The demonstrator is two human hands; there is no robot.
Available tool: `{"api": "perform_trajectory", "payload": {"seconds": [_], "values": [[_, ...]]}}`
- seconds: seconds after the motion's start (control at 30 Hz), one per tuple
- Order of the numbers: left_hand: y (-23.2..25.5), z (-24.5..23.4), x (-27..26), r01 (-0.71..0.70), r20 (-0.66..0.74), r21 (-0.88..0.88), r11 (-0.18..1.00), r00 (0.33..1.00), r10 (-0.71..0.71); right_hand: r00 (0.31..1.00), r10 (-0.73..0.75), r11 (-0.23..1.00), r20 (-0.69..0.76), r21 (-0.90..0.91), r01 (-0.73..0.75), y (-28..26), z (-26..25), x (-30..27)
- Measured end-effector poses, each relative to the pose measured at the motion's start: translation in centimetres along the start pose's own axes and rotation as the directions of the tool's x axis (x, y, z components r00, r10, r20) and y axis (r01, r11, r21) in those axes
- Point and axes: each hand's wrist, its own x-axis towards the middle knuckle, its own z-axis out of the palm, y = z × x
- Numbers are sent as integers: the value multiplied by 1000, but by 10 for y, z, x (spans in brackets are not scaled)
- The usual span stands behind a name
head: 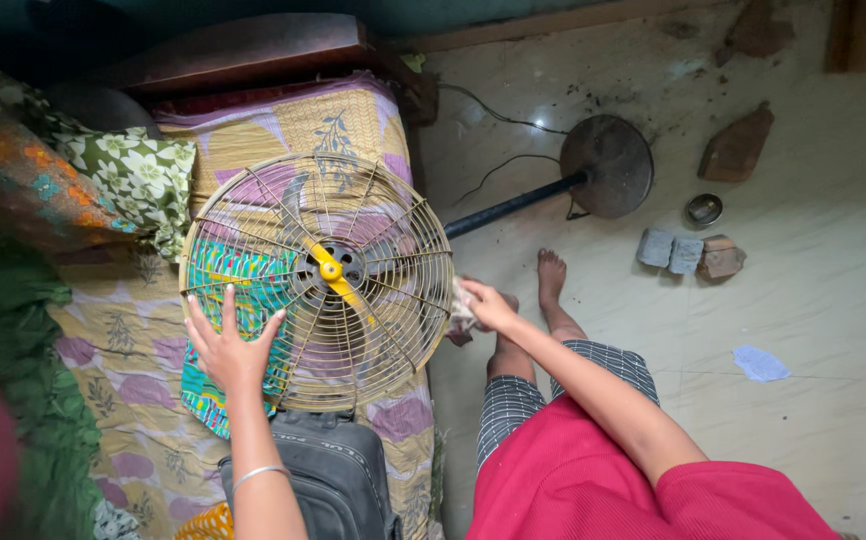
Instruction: The person uses white strips of cloth to tie the wire mesh of a fan guard to the central frame by hand.
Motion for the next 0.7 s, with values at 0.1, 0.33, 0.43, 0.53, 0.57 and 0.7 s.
{"api": "perform_trajectory", "payload": {"seconds": [0.1, 0.33, 0.43, 0.53, 0.57, 0.7], "values": [[-3, 4, -2, -15, -29, 0, 1000, 999, 15, 901, -423, 901, -93, 60, 429, -28, -6, 33], [-4, 4, 0, -25, -53, -4, 1000, 998, 25, 943, -304, 897, -135, -375, 235, -10, 54, -16], [-3, 4, -2, -52, -104, -4, 999, 993, 51, 981, -194, 877, 14, -445, 180, -1, 32, -36], [-1, 3, -3, -19, -76, -10, 1000, 997, 18, 955, -295, 890, -16, -369, 269, -20, 13, -16], [0, 3, -1, -21, -83, -15, 1000, 996, 20, 928, -364, 866, -77, -394, 307, -29, 10, -7], [-3, 3, -2, -17, -86, -35, 999, 996, 14, 871, -480, 740, -103, -582, 339, -54, 33, 5]]}}
